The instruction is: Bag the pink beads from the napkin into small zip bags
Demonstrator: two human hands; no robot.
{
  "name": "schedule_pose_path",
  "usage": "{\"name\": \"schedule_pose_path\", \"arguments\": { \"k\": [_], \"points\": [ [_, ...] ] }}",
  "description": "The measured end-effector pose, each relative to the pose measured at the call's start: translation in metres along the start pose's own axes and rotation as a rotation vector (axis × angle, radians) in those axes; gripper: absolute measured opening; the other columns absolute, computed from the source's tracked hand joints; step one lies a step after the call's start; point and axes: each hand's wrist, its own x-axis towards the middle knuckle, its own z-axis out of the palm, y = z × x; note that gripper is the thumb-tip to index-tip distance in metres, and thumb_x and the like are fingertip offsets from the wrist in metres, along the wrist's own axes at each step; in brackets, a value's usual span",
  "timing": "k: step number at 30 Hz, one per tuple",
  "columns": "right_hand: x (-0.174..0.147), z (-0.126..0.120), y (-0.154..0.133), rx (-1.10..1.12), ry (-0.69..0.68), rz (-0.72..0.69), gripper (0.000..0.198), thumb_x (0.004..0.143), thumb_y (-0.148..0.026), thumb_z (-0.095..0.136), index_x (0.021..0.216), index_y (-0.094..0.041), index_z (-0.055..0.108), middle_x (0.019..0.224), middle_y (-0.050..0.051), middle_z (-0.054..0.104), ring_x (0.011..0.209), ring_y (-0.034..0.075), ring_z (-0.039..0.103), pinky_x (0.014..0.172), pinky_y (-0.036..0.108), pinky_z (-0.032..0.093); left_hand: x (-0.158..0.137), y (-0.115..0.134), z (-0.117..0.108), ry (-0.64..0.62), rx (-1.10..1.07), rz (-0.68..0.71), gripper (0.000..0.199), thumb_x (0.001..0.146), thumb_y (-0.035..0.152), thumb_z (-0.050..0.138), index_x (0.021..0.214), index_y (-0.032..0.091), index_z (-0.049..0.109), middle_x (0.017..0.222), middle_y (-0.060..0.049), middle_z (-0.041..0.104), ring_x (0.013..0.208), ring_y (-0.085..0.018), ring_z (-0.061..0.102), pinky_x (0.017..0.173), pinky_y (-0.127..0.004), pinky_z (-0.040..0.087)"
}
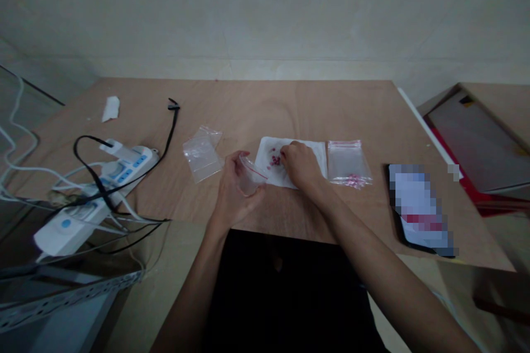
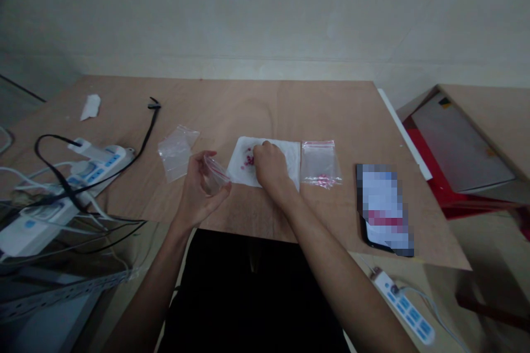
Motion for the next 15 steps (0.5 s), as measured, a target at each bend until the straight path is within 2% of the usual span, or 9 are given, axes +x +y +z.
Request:
{"name": "schedule_pose_path", "arguments": {
  "k": [3, 6, 9, 12, 15],
  "points": [
    [0.000, -0.002, 0.002, 0.041, 0.020, 0.000, 0.028, 0.088, -0.006, 0.046, 0.095, -0.007, 0.074, 0.098, 0.021, 0.072, 0.090, 0.026, 0.067, 0.077, 0.033, 0.048, 0.001, 0.006, 0.004, 0.037, -0.020, -0.004, 0.064, 0.063, 0.035, 0.078, 0.114, 0.022, 0.043, 0.100, -0.003, 0.053, 0.087, -0.018, 0.057, 0.074, -0.031, 0.048],
    [-0.004, -0.011, 0.004, 0.099, 0.045, -0.011, 0.025, 0.088, -0.010, 0.052, 0.096, -0.010, 0.076, 0.097, 0.016, 0.074, 0.087, 0.024, 0.068, 0.078, 0.032, 0.049, 0.003, 0.013, 0.008, 0.108, -0.015, -0.014, 0.059, 0.061, 0.042, 0.081, 0.104, 0.022, 0.046, 0.089, 0.000, 0.052, 0.075, -0.014, 0.055, 0.065, -0.027, 0.046],
    [-0.018, -0.030, 0.002, 0.367, 0.153, -0.063, 0.020, 0.085, -0.014, 0.060, 0.097, -0.014, 0.076, 0.091, 0.010, 0.075, 0.078, 0.018, 0.069, 0.074, 0.028, 0.052, 0.005, 0.018, 0.010, 0.135, 0.028, -0.017, 0.051, 0.062, 0.040, 0.081, 0.097, 0.022, 0.047, 0.081, 0.003, 0.052, 0.067, -0.012, 0.055, 0.062, -0.026, 0.046],
    [-0.036, -0.051, -0.007, 0.727, 0.254, -0.202, 0.015, 0.079, -0.011, 0.066, 0.089, -0.015, 0.076, 0.080, 0.004, 0.075, 0.068, 0.014, 0.068, 0.067, 0.024, 0.052, 0.008, 0.019, 0.012, 0.140, 0.048, -0.012, 0.046, 0.064, 0.037, 0.079, 0.096, 0.022, 0.049, 0.078, 0.003, 0.055, 0.066, -0.013, 0.057, 0.062, -0.027, 0.048],
    [-0.048, -0.067, -0.018, 0.827, 0.222, -0.299, 0.013, 0.079, -0.010, 0.067, 0.085, -0.016, 0.076, 0.077, 0.002, 0.075, 0.066, 0.012, 0.067, 0.063, 0.022, 0.051, 0.009, 0.019, 0.017, 0.123, -0.026, -0.006, 0.046, 0.063, 0.037, 0.078, 0.096, 0.023, 0.049, 0.082, 0.001, 0.061, 0.071, -0.016, 0.063, 0.064, -0.030, 0.050]
  ]
}}
